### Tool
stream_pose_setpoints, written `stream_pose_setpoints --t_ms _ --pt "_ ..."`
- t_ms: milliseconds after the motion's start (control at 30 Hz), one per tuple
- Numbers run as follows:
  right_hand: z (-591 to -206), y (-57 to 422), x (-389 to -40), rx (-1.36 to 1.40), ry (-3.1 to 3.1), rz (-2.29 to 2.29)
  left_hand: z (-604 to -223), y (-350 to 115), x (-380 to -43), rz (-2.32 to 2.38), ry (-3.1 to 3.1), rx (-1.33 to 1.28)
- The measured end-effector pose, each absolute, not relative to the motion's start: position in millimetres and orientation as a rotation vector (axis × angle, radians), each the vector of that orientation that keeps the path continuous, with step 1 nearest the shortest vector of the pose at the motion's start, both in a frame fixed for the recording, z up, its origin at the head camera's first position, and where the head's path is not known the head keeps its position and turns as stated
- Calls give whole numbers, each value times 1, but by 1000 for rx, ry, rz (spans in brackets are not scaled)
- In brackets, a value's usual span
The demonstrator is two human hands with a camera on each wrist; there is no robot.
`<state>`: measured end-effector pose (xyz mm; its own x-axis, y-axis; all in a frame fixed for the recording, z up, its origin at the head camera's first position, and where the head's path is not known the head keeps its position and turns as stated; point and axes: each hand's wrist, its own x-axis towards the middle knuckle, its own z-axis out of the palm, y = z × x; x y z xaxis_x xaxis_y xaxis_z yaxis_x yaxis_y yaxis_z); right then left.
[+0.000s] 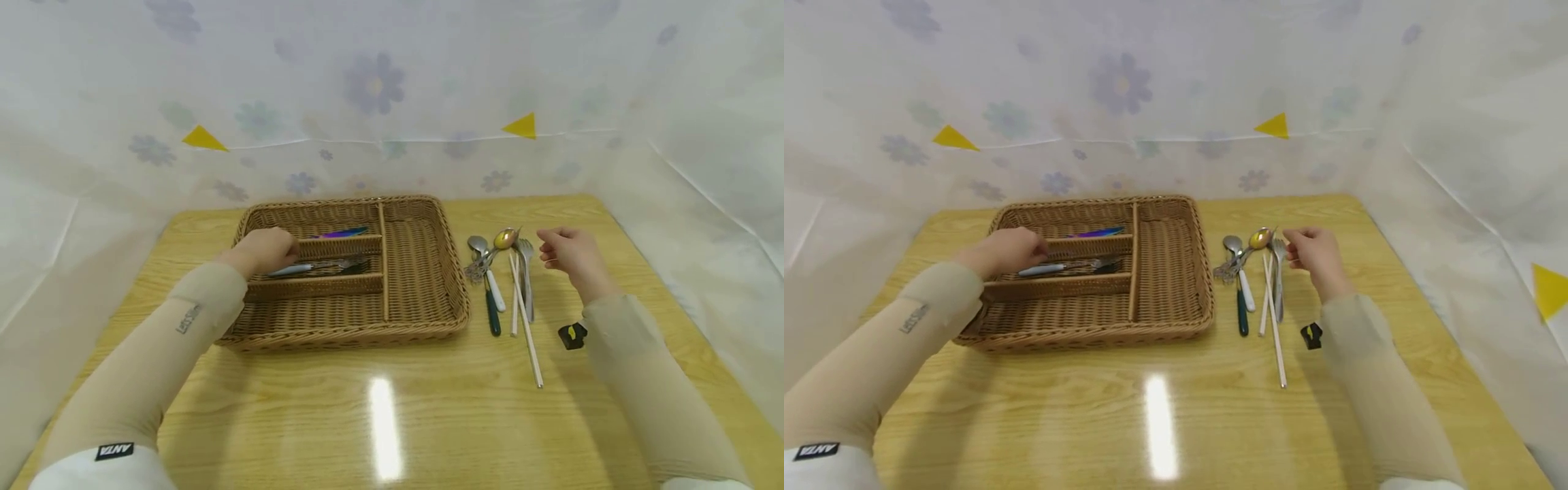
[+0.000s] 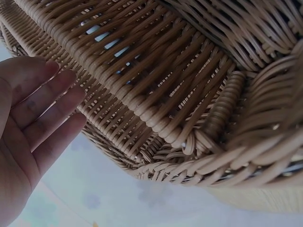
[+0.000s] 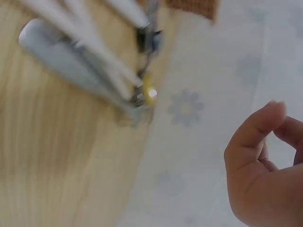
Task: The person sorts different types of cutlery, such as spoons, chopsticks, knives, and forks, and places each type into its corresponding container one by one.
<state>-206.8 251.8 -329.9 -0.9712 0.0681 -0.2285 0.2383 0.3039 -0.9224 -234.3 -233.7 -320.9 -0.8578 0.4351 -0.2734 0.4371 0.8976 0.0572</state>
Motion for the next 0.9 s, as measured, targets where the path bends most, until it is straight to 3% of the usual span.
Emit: stream_pose_setpoints --t_ms 467,900 --pt "-389 261 -228 285 2671 -1087 -321 -234 -227 -3 2802 654" --pt "-403 265 -238 288 2614 -1083 -318 -237 -219 -16 2801 607"
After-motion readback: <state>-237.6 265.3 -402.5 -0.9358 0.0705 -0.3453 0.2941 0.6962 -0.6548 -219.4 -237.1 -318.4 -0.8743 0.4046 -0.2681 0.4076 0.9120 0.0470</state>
